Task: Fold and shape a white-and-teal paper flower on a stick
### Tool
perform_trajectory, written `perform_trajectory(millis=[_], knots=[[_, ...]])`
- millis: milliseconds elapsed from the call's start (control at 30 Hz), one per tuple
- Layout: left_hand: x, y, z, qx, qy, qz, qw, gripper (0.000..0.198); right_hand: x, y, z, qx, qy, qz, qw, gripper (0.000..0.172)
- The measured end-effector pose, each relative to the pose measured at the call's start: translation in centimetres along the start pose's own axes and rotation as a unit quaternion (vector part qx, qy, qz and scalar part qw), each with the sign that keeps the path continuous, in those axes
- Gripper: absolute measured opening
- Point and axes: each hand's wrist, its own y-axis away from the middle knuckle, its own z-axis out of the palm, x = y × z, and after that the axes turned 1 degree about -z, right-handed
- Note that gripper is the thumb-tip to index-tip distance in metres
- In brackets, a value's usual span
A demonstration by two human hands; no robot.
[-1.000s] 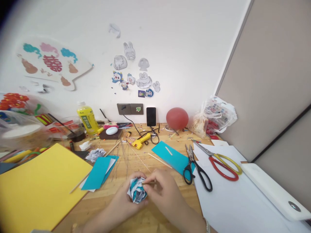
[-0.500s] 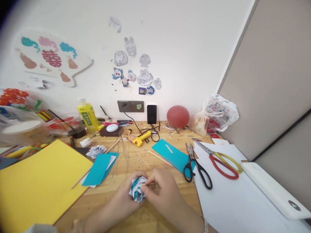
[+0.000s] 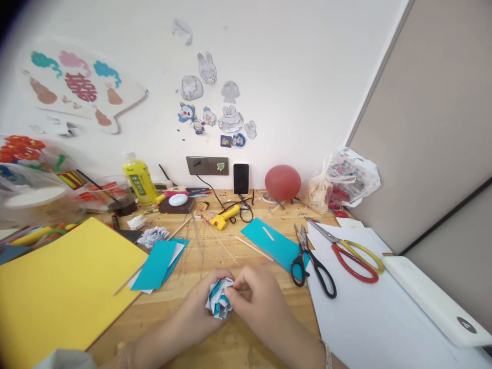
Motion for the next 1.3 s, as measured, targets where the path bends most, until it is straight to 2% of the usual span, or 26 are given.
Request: perform_trajectory(millis=[133,267,400,567,767,933,1033,1100,1200,1300], knots=[[0.0,0.0,0.01,-0.003,-0.006,0.002,1.0,0.024,0.18,-0.06,-0.21,0.021,0.084,-0.042,0.995,0.02],[0.02,0.03,0.02,-0.006,-0.015,0.01,1.0,0.025,0.4,0.1,-0.29,0.048,0.17,-0.145,0.974,0.032],[0.07,0.11,0.03,-0.008,-0.015,0.011,1.0,0.027,0.48,0.29,-0.22,0.071,0.174,-0.193,0.963,0.039],[0.15,0.14,0.03,0.005,0.002,0.01,1.0,0.03,0.22,0.04,-0.61,0.045,0.11,-0.16,0.98,0.028],[-0.03,0.11,-0.11,0.006,-0.03,0.018,0.999,0.029,-0.15,0.07,-0.79,0.036,0.094,-0.166,0.981,0.016],[0.16,0.09,-0.37,0.021,-0.1,0.023,0.995,0.028,-0.3,0.1,-0.3,0.041,0.044,-0.072,0.996,0.014],[0.35,0.03,-0.48,0.014,-0.112,0.031,0.993,0.025,-0.22,-0.09,-0.15,0.023,-0.012,-0.014,1.0,0.015],[0.42,-0.01,-0.53,0.006,-0.113,0.039,0.993,0.023,-0.2,-0.16,-0.22,0.006,-0.026,0.002,1.0,0.017],[0.34,-0.05,-0.56,-0.001,-0.115,0.044,0.992,0.021,-0.29,-0.11,-0.48,-0.001,0.001,-0.012,1.0,0.018],[0.16,-0.08,-0.51,-0.001,-0.106,0.035,0.994,0.021,-0.34,-0.02,-0.68,0.019,0.084,-0.081,0.993,0.02]])
